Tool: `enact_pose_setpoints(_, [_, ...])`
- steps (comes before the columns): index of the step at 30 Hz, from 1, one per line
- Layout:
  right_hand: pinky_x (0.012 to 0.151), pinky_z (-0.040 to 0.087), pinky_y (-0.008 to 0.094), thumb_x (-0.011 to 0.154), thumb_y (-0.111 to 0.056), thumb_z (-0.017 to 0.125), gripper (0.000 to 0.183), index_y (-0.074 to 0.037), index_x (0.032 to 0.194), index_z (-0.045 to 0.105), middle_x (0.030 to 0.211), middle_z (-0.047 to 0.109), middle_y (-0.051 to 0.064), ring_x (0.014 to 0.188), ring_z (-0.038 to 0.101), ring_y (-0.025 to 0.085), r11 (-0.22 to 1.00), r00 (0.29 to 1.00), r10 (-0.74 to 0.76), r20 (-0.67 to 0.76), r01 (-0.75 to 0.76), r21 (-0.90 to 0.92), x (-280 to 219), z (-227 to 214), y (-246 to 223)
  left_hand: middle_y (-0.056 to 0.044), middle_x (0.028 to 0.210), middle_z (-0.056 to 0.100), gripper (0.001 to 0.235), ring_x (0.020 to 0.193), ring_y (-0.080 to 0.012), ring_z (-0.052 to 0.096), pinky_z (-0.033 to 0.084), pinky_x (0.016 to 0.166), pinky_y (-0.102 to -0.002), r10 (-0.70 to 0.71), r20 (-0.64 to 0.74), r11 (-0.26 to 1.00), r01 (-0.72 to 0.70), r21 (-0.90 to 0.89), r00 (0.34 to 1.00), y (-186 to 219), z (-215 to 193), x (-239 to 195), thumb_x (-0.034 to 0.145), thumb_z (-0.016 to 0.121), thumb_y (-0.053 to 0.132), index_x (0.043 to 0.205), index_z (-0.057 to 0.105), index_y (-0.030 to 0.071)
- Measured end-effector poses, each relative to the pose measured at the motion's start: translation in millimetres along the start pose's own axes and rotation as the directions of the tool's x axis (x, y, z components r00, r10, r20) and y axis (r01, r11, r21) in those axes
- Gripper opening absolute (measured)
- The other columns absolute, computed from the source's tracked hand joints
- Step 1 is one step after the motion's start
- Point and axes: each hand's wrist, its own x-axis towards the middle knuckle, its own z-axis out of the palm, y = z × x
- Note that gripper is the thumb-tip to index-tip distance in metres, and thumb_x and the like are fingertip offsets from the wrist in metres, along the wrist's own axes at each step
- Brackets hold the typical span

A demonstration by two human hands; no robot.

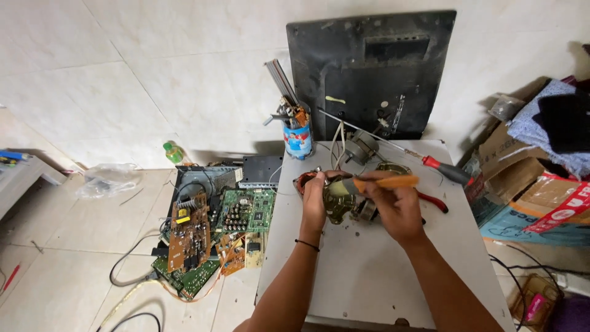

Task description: The person cleans a disassembled motor component using a brush and a screwdriver. They hold the motor part in one hand and use the brush to remove dust and debris from the coils and metal surfaces.

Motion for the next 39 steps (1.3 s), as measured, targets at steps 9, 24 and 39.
enact_pose_setpoints(9, [0.08,0.059,0.037,0.101,-0.01,0.062,0.02,0.002,0.106,0.077,0.081,0.076,0.014,0.079,0.071,0.017,0.995,0.995,-0.096,-0.025,0.096,-0.003,0.1,0.5,1.8,-0.027,0.122,0.06,0.051,0.116,-0.0282,0.054,0.039,0.108,-0.046,-0.19,-0.172,0.981,0.192,-0.004,0.967,25.4,12.6,2.6,0.107,0.041,0.036,0.123,0.063,-0.007])
enact_pose_setpoints(24, [0.086,0.063,0.047,0.109,-0.011,0.053,0.017,-0.001,0.112,0.066,0.097,0.072,0.013,0.089,0.07,0.021,0.987,0.944,0.021,-0.33,0.034,0.159,-2.2,11.6,-4.9,-0.032,0.13,0.055,0.053,0.126,-0.0394,0.048,0.033,0.112,-0.052,-0.048,-0.142,0.989,0.067,0.129,0.989,50.9,20.7,-4.3,0.107,0.034,0.034,0.132,0.057,-0.007])
enact_pose_setpoints(39, [0.082,0.063,0.05,0.11,-0.011,0.053,0.019,0.001,0.117,0.066,0.082,0.064,0.014,0.083,0.067,0.02,0.997,0.94,0.013,-0.34,-0.038,-0.068,3.3,3.9,-13.6,-0.026,0.118,0.067,0.046,0.112,-0.0352,0.061,0.041,0.105,-0.049,0.07,-0.014,0.962,-0.064,0.267,0.997,37.8,14.1,-5.1,0.108,0.032,0.025,0.126,0.066,0.0])
